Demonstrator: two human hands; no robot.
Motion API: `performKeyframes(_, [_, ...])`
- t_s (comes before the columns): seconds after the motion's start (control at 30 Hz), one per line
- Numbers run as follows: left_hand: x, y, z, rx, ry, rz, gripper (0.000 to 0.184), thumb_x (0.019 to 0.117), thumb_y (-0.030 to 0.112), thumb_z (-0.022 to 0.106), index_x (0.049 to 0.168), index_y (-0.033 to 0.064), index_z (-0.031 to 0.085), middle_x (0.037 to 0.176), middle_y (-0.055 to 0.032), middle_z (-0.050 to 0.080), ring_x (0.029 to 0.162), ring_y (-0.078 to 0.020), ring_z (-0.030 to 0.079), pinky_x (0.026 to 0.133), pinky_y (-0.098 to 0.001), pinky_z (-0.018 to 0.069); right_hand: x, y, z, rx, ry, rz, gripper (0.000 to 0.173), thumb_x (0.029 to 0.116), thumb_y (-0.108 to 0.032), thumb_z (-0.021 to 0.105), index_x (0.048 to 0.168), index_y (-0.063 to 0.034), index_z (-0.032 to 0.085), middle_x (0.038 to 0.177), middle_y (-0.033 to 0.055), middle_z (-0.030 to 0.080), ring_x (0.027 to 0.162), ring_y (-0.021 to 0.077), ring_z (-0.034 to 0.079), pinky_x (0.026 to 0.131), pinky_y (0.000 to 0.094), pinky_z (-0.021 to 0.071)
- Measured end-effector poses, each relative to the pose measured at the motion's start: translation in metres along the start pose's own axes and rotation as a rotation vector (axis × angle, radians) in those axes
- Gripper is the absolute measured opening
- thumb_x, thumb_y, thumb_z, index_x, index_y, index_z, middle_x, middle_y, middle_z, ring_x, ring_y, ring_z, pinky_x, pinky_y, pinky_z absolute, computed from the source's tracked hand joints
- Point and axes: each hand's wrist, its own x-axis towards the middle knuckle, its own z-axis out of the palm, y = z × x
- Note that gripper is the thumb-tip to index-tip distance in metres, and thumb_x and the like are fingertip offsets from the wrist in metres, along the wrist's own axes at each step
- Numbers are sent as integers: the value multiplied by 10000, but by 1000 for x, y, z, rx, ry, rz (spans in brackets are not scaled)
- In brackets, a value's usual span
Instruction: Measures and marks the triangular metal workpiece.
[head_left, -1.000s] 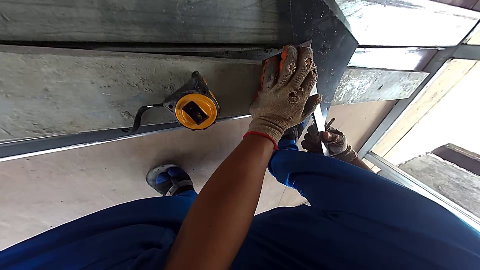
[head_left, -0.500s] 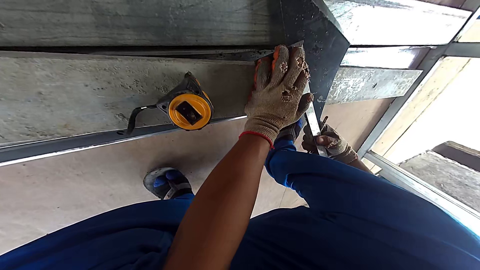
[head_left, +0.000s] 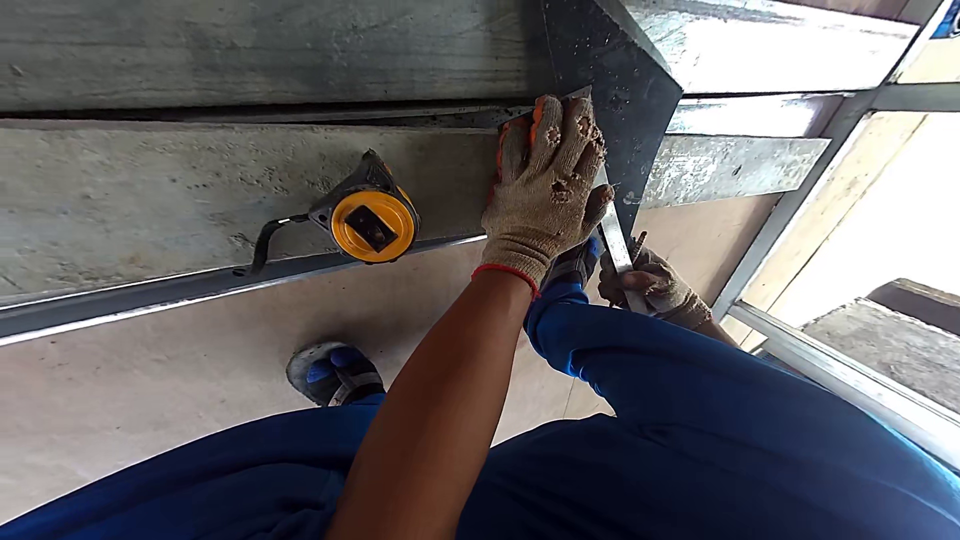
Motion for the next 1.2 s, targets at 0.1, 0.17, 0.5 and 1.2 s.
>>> performKeyframes(0.1, [-1,0,0,50,11,13,586,975,625,432,1341,225,652,1542,-75,523,1471,-385,390,1156,-653,228,6,15,-16,-28,1,-61,373,866,-269,820,1147,-127,622,885,22,687,684,115,650,605,291,568])
performKeyframes(0.17, [-1,-1,0,78,-2,14,576,957,629,448,1330,240,653,1556,-67,508,1472,-383,388,1160,-645,231,7,14,-11,-56,69,-70,315,874,-264,808,1113,-134,650,867,26,689,672,110,650,603,285,570])
performKeyframes(0.5, [49,11,-69,-112,-26,-311,536,954,506,601,1345,141,627,1429,-165,576,1338,-372,519,1038,-591,434,15,15,5,-119,257,-168,172,893,-90,714,1060,-69,681,874,15,705,736,93,664,682,286,593])
performKeyframes(1.2, [79,46,-183,-991,-819,-368,196,1039,237,585,1148,91,658,1000,-105,763,761,-182,750,598,-283,622,-68,-94,-25,-488,-38,-580,168,888,-203,726,787,-85,662,619,-35,584,516,33,523,464,204,433])
